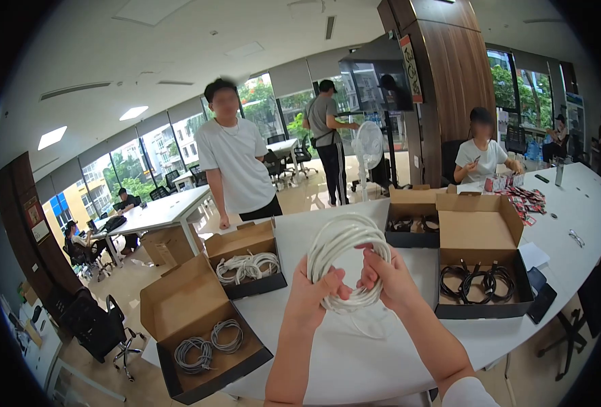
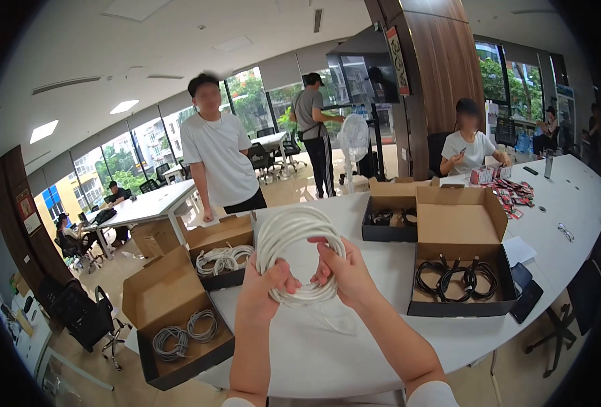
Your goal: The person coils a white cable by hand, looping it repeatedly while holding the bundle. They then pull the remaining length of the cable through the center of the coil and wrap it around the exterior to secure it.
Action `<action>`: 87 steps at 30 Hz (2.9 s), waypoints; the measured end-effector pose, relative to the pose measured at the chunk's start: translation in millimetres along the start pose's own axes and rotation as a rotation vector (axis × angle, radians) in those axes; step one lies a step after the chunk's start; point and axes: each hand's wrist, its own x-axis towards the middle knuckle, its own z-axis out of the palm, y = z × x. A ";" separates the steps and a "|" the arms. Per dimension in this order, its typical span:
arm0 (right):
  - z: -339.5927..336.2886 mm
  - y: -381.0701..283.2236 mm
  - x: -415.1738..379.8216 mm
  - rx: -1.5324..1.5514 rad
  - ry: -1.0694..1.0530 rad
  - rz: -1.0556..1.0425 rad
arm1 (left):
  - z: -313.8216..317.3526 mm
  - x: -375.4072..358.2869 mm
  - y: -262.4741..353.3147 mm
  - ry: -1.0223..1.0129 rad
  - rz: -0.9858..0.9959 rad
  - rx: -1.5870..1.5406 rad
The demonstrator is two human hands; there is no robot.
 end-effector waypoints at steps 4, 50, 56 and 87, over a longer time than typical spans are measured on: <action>-4.5 3.5 16.8 0.025 0.119 -0.013 | -9.7 18.3 -8.1 -0.035 0.091 -0.055; -42.0 71.0 127.4 -0.046 0.100 0.087 | -94.7 108.6 -62.4 0.397 -0.136 -0.212; -29.5 67.5 125.1 -0.181 0.179 -0.232 | -110.9 109.7 -53.3 0.491 -0.021 -0.500; -44.3 55.0 113.1 -0.406 0.277 -0.503 | -102.4 92.0 -45.8 0.044 -0.143 -0.234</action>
